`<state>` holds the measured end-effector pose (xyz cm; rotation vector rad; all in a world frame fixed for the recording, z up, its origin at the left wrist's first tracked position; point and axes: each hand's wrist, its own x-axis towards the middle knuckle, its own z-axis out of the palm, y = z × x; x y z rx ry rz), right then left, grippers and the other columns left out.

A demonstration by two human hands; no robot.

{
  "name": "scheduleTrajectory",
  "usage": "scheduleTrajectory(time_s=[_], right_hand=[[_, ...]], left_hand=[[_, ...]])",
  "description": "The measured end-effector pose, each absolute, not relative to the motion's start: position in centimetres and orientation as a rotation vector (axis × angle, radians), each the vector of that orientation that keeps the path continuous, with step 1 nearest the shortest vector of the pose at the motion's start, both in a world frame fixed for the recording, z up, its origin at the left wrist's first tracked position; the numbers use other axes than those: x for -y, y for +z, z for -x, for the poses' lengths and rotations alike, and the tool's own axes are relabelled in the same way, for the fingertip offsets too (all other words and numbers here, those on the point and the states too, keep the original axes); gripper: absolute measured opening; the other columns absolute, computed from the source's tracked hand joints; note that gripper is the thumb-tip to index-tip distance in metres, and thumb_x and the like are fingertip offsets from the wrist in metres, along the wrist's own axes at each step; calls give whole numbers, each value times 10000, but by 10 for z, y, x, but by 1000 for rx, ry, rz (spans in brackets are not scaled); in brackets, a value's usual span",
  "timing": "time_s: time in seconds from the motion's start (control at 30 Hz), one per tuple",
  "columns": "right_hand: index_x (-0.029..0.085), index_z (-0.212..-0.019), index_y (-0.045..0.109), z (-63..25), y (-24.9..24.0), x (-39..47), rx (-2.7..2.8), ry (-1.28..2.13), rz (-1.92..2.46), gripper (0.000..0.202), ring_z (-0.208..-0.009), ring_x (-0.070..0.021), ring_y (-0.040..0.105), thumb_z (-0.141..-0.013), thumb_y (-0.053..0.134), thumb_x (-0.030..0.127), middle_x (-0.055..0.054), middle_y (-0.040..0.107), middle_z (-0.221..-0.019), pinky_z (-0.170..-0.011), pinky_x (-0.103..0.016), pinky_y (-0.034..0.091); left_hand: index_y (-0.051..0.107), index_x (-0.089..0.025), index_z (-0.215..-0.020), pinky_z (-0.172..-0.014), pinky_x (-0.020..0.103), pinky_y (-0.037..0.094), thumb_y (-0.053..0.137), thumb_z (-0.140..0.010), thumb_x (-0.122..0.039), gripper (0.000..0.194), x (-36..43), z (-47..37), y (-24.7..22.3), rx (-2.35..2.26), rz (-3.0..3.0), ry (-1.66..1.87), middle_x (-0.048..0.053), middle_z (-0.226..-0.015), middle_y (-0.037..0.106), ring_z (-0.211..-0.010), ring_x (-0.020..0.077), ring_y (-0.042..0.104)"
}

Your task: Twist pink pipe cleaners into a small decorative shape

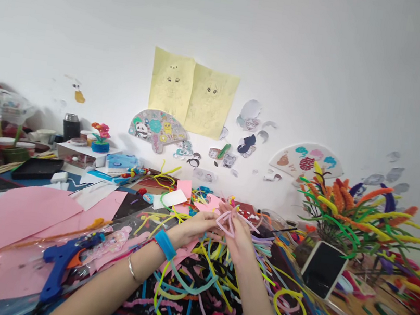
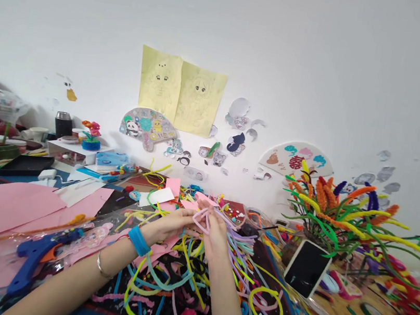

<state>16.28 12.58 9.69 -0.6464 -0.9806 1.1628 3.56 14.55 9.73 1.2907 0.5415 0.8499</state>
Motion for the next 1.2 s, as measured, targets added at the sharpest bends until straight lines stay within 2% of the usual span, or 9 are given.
scheduleTrajectory(time_s=[0.13, 0.23, 0.47, 0.73, 0.83, 0.97, 1.1, 1.2], right_hand=[[212, -892, 713, -163, 98, -126, 1004, 1174, 643, 308, -1022, -250, 616, -700, 683, 451, -73, 702, -1035, -861, -406, 498], [204, -893, 713, -164, 97, -127, 966, 1124, 656, 299, -952, -227, 640, -693, 700, 425, -63, 707, -1008, -826, -375, 511], [167, -867, 705, -166, 92, -131, 891, 1010, 727, 291, -762, -197, 666, -664, 737, 373, -38, 721, -782, -745, -344, 522], [178, -887, 708, -168, 87, -135, 959, 869, 803, 309, -786, -213, 662, -658, 733, 383, -51, 720, -857, -756, -356, 509], [185, -900, 705, -168, 87, -134, 994, 788, 809, 292, -856, -226, 651, -678, 716, 374, -59, 719, -913, -795, -369, 497], [183, -928, 696, -168, 91, -132, 1034, 700, 782, 267, -901, -229, 646, -723, 682, 354, -69, 719, -936, -827, -383, 489], [184, -931, 698, -169, 95, -126, 1032, 577, 797, 232, -926, -228, 634, -757, 658, 333, -72, 712, -953, -885, -403, 454], [194, -908, 711, -167, 97, -118, 1104, 354, 818, 175, -946, -219, 614, -783, 635, 291, -67, 696, -982, -910, -385, 430]], left_hand=[[629, -121, -709, -650, 266, 480, 706, -671, -421, 312, -150, -36, 94, -509, -1271, 893, 30, -640, 623, -585, 117, 582], [621, -125, -683, -623, 235, 452, 699, -672, -423, 309, -152, -35, 96, -512, -1275, 969, 11, -620, 613, -565, 101, 561], [591, -119, -613, -583, 219, 429, 712, -663, -371, 284, -150, -35, 100, -546, -1270, 1011, 4, -573, 608, -529, 96, 553], [588, -127, -753, -593, 256, 476, 594, -753, -502, 375, -148, -31, 104, -512, -1166, 882, 26, -630, 619, -550, 118, 590], [593, -129, -785, -620, 252, 488, 634, -736, -470, 347, -145, -30, 106, -504, -1156, 853, 27, -660, 622, -589, 120, 606], [591, -124, -730, -611, 222, 485, 713, -686, -382, 289, -144, -29, 106, -539, -1173, 828, 19, -672, 629, -596, 102, 604], [599, -112, -726, -546, 252, 486, 690, -696, -437, 339, -142, -31, 104, -578, -1183, 711, 44, -647, 645, -521, 125, 611], [608, -107, -756, -588, 294, 513, 663, -721, -447, 347, -137, -35, 103, -539, -1153, 616, 83, -676, 674, -554, 165, 649]])
